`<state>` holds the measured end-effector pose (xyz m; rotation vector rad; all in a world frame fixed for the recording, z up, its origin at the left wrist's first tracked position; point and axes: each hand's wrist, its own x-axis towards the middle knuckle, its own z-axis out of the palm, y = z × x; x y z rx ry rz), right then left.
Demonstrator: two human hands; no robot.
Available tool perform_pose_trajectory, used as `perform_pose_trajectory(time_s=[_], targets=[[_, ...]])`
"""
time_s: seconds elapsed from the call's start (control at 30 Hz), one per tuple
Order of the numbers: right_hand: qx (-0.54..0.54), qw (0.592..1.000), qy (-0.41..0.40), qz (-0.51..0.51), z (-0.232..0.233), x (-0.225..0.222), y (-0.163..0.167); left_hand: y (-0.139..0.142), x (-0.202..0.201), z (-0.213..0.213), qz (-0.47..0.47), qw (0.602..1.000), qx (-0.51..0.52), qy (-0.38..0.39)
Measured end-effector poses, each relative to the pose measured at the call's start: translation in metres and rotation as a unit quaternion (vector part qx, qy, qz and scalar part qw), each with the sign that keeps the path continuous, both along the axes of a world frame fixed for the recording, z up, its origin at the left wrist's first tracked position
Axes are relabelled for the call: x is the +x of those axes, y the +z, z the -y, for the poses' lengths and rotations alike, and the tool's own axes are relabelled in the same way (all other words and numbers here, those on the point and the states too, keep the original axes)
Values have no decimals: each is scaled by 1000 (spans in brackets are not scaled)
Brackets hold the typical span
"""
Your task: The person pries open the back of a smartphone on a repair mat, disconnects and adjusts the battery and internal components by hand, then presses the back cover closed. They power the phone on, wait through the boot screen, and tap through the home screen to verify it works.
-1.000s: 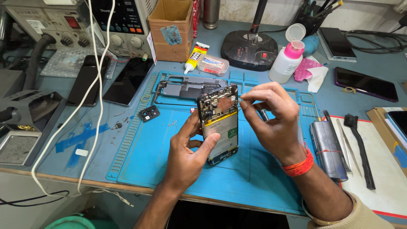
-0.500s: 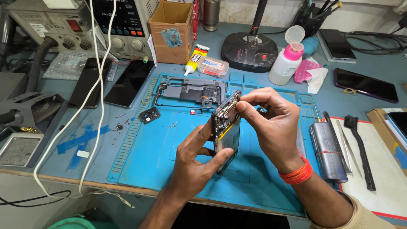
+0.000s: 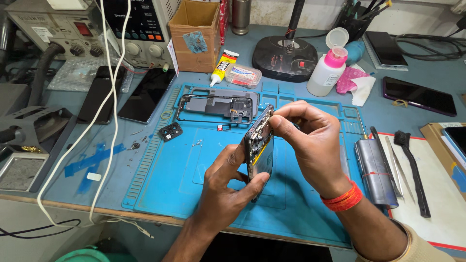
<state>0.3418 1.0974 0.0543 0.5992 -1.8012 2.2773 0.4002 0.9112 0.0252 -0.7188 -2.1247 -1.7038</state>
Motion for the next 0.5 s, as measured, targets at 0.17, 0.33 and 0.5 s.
perform_pose_trajectory(time_s=[0.17, 0.33, 0.5], targets=[[27, 998, -47, -40, 1, 3, -3, -2, 1, 1, -3, 1000, 0, -7], [-37, 998, 32, 30, -2, 1, -3, -3, 2, 3, -35, 999, -11, -12], [-48, 996, 54, 52, -3, -1, -3, -5, 1, 2, -28, 999, -5, -20]])
